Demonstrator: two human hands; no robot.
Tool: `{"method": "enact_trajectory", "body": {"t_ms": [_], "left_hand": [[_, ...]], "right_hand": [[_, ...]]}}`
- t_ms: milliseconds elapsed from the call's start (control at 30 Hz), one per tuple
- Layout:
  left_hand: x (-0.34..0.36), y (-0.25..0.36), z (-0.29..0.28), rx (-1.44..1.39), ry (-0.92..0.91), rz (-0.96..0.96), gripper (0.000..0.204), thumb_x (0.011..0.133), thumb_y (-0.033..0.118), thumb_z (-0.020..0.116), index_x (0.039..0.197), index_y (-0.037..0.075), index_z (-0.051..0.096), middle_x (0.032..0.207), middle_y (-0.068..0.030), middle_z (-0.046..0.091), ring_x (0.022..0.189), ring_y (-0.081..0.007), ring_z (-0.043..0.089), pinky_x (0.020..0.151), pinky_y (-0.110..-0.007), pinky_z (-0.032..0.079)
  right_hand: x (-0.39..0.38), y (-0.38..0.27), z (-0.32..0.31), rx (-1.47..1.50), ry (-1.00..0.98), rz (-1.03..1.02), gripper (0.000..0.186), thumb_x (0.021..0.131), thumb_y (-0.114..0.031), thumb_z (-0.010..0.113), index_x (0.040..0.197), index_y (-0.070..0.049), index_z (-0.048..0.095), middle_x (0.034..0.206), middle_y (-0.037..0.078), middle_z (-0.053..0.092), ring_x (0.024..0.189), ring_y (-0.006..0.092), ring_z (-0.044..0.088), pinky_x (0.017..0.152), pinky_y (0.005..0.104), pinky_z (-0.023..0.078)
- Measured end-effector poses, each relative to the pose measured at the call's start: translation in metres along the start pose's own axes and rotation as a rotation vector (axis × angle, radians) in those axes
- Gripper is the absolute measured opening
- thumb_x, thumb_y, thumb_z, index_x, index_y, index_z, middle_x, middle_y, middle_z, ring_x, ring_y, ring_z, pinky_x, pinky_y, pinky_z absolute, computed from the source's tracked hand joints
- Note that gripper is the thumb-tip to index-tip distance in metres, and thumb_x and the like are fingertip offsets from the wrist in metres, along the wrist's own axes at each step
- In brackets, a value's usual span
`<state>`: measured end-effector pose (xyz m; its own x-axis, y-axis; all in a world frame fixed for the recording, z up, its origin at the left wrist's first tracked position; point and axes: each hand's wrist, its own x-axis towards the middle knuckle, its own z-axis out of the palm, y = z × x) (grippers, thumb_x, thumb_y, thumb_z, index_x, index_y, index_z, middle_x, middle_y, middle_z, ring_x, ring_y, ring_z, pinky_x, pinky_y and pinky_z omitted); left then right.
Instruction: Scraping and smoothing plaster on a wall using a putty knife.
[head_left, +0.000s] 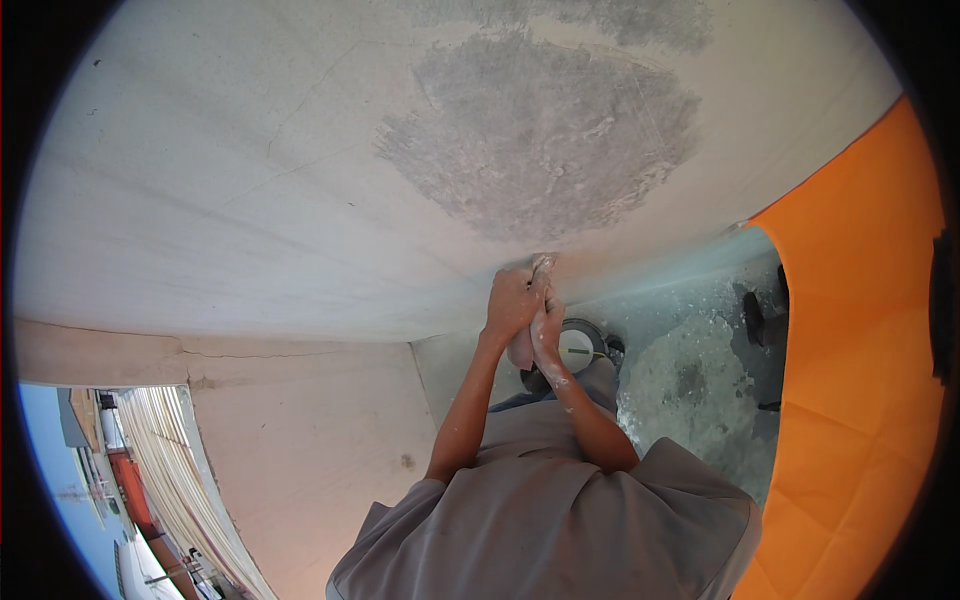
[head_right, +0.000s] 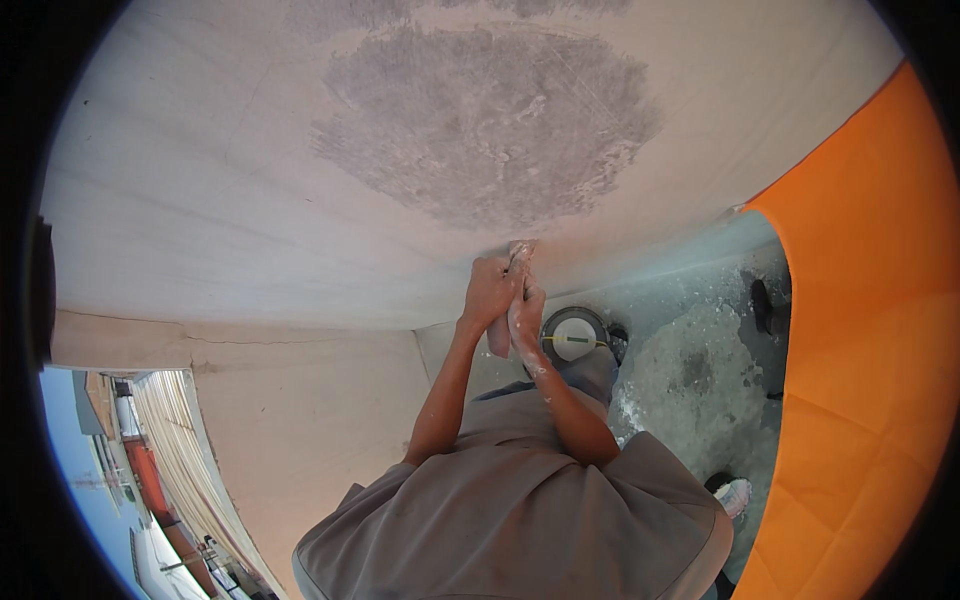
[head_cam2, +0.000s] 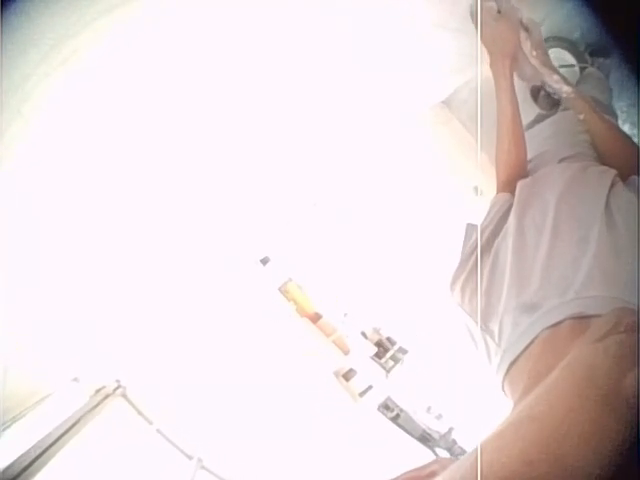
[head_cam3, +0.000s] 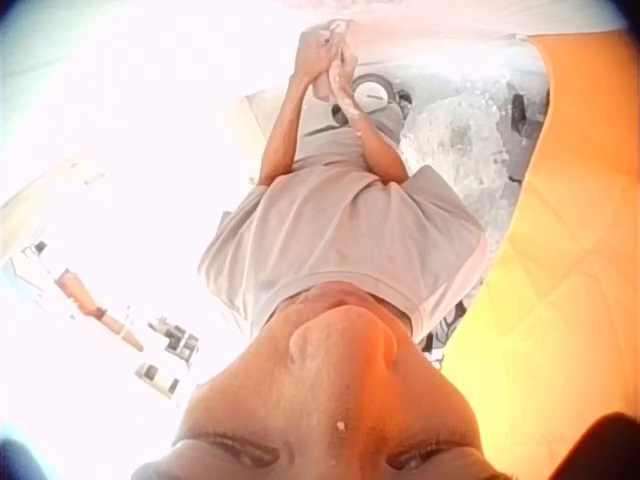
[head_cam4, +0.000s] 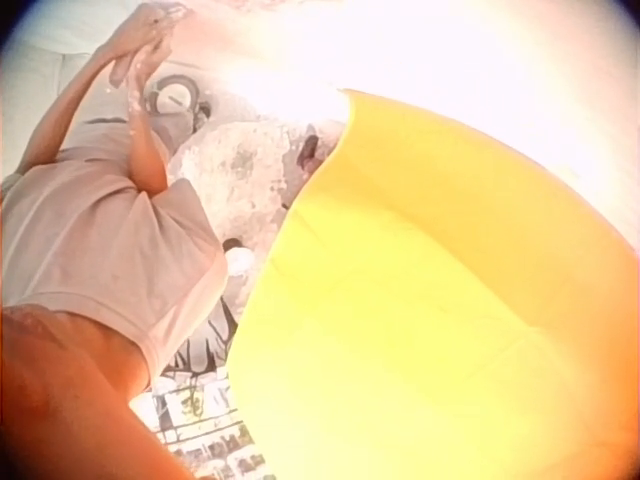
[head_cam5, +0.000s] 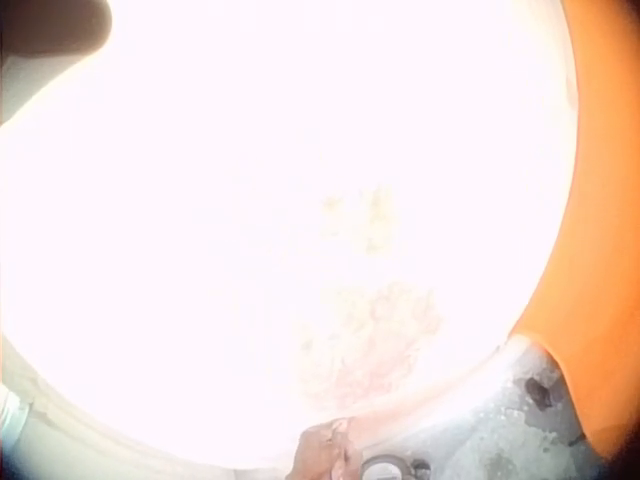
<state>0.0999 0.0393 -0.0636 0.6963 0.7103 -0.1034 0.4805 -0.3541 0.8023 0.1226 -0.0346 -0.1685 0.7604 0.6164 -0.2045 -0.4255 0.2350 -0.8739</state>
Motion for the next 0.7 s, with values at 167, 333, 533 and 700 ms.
{"method": "enact_trajectory", "body": {"t_ms": [167,333,533,700], "left_hand": [[0.001,-0.008,0.002,0.056,0.047,0.018,0.045,0.098,0.034,0.059,0.079,-0.003,0.074,0.075,-0.0273,0.067,0.072,-0.0450,0.068,0.072,-0.051,0.054],[0.006,-0.014,-0.003,0.265,0.026,0.066,0.049,0.099,0.037,0.057,0.075,-0.004,0.074,0.070,-0.0270,0.066,0.065,-0.0415,0.069,0.066,-0.048,0.054],[0.002,0.003,-0.010,0.572,0.106,0.081,0.051,0.099,0.036,0.058,0.071,-0.005,0.072,0.070,-0.0284,0.066,0.068,-0.0467,0.068,0.069,-0.052,0.056],[0.001,0.016,-0.010,0.613,0.053,-0.035,0.038,0.095,0.031,0.063,0.082,-0.004,0.073,0.076,-0.0272,0.068,0.076,-0.0452,0.070,0.074,-0.052,0.057]], "right_hand": [[-0.005,0.004,0.005,0.102,-0.015,0.041,0.038,0.107,-0.033,0.056,0.122,0.001,0.064,0.107,0.004,0.067,0.097,0.0110,0.063,0.084,0.0281,0.052],[-0.007,0.030,0.014,0.387,-0.053,0.146,0.031,0.107,-0.029,0.058,0.121,-0.002,0.062,0.104,0.004,0.067,0.095,0.0124,0.064,0.084,0.0275,0.053],[-0.015,-0.007,0.028,0.827,-0.276,0.448,0.035,0.110,-0.033,0.049,0.128,-0.004,0.056,0.117,0.008,0.065,0.104,0.0177,0.066,0.089,0.0327,0.055],[-0.020,-0.022,0.028,0.921,-0.298,0.541,0.035,0.110,-0.032,0.049,0.130,-0.005,0.055,0.119,0.008,0.064,0.104,0.0173,0.065,0.089,0.0318,0.055]]}}
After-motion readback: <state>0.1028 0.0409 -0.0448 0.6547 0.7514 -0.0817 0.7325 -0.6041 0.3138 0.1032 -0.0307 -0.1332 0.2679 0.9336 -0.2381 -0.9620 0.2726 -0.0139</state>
